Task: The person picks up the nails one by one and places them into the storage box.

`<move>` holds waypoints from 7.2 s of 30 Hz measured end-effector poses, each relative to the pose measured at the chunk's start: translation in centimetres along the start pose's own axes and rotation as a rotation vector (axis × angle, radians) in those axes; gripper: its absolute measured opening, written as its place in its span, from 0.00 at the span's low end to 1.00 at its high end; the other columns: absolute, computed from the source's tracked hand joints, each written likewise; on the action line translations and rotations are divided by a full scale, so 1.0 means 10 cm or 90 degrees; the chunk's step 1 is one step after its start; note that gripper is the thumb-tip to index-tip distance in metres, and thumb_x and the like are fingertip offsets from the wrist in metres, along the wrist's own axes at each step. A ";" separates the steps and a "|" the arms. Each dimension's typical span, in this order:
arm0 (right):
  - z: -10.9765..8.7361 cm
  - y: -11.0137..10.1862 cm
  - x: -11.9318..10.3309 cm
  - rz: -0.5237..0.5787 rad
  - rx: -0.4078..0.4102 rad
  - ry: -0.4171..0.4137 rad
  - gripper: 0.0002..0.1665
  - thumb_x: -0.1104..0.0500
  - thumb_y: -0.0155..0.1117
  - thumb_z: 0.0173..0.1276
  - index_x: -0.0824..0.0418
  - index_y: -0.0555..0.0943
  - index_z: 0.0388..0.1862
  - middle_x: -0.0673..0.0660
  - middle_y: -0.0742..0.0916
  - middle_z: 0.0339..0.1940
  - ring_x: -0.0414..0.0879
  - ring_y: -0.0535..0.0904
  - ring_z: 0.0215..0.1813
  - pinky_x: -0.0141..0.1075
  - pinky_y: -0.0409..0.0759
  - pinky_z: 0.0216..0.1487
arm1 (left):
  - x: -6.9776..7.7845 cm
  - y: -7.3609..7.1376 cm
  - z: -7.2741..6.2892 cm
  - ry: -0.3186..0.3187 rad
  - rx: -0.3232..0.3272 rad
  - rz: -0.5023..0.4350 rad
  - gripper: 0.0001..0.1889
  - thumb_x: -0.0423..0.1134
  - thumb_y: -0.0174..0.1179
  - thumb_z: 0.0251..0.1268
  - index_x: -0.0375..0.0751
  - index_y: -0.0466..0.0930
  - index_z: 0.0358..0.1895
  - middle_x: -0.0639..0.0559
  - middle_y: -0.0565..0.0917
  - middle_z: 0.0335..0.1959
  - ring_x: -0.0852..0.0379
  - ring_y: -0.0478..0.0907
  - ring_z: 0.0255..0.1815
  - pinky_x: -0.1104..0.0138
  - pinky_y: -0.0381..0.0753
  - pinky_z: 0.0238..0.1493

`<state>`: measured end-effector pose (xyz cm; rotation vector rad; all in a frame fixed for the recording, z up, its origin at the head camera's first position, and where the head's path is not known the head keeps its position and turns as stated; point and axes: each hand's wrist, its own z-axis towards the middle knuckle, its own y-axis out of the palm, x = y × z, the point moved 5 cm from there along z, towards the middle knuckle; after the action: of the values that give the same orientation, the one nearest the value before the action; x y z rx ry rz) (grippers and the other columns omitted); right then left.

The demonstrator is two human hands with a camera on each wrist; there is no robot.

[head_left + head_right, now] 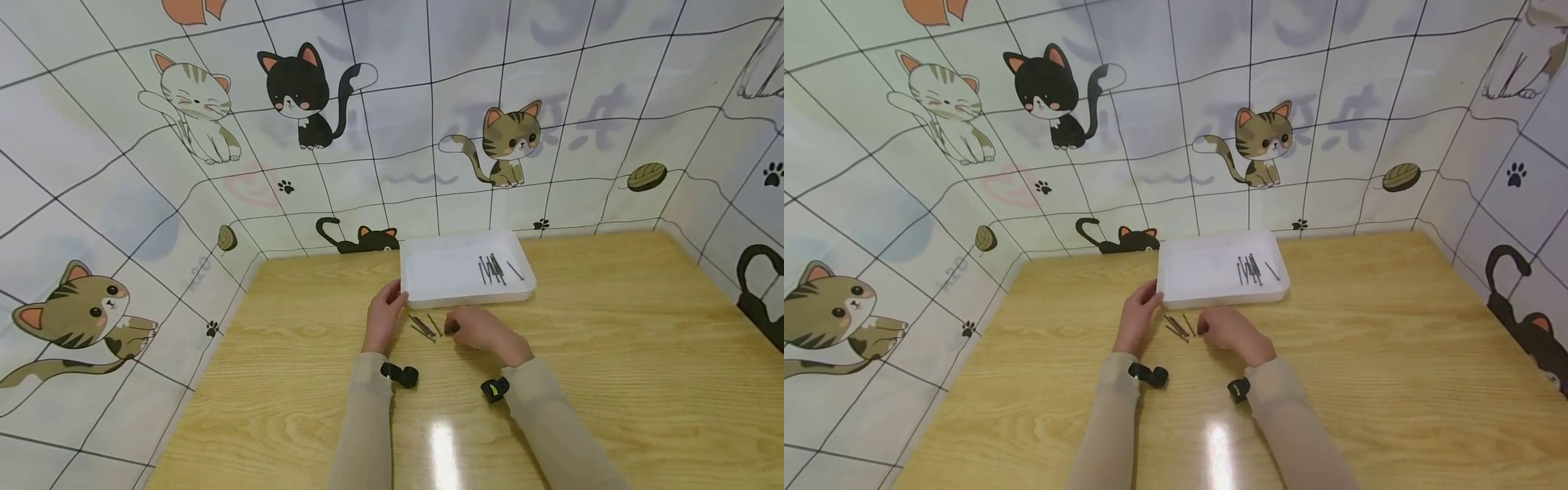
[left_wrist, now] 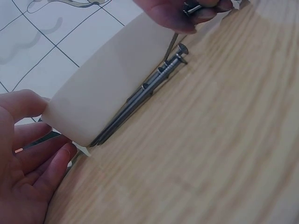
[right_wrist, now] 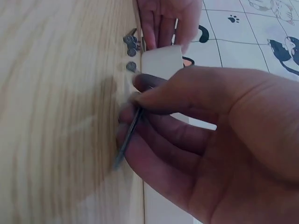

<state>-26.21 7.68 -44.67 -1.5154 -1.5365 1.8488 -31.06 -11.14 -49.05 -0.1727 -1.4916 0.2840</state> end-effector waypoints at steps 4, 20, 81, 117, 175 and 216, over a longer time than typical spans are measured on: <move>-0.04 -0.04 -0.03 0.003 -0.040 -0.069 0.14 0.70 0.58 0.53 0.55 0.83 0.33 0.50 0.83 0.35 0.46 0.77 0.40 0.40 0.74 0.39 | 0.02 0.00 -0.01 0.001 -0.003 0.001 0.23 0.48 0.54 0.61 0.50 0.69 0.60 0.56 0.74 0.53 0.58 0.70 0.52 0.60 0.68 0.52; -0.07 -0.06 -0.01 0.050 -0.091 -0.046 0.18 0.70 0.56 0.53 0.62 0.82 0.44 0.55 0.82 0.42 0.42 0.75 0.36 0.38 0.73 0.40 | 0.01 0.00 -0.01 -0.002 0.004 -0.005 0.23 0.48 0.55 0.61 0.50 0.70 0.60 0.58 0.76 0.51 0.59 0.71 0.50 0.60 0.69 0.51; 0.70 -1.14 0.61 0.090 0.232 0.108 0.18 0.68 0.49 0.64 0.69 0.74 0.52 0.66 0.80 0.46 0.56 0.77 0.40 0.48 0.73 0.41 | 0.01 0.00 0.01 -0.004 0.004 -0.004 0.22 0.46 0.55 0.61 0.50 0.70 0.60 0.55 0.76 0.51 0.60 0.72 0.49 0.62 0.71 0.50; 1.03 -0.75 1.16 0.017 0.218 0.167 0.14 0.68 0.48 0.63 0.71 0.78 0.43 0.68 0.80 0.44 0.61 0.75 0.44 0.51 0.72 0.44 | 0.01 0.03 0.03 -0.011 0.005 -0.003 0.23 0.48 0.56 0.60 0.52 0.70 0.60 0.57 0.76 0.52 0.62 0.72 0.47 0.63 0.71 0.48; -0.14 -0.29 0.20 0.070 -0.008 0.037 0.28 0.50 0.53 0.66 0.63 0.69 0.61 0.63 0.72 0.60 0.60 0.64 0.61 0.52 0.63 0.57 | 0.03 -0.06 -0.03 -0.007 0.001 -0.003 0.23 0.45 0.55 0.61 0.48 0.70 0.60 0.52 0.76 0.52 0.57 0.71 0.49 0.60 0.70 0.50; -0.21 -0.25 0.09 -0.034 0.063 -0.007 0.23 0.60 0.60 0.60 0.69 0.73 0.53 0.65 0.76 0.52 0.60 0.68 0.56 0.50 0.64 0.56 | 0.07 0.01 -0.05 -0.005 -0.011 -0.017 0.23 0.45 0.55 0.62 0.46 0.68 0.61 0.49 0.74 0.54 0.55 0.70 0.51 0.59 0.69 0.51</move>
<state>-25.70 10.38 -42.77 -1.4102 -1.4532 1.8769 -30.53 -10.79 -48.46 -0.1658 -1.5031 0.2503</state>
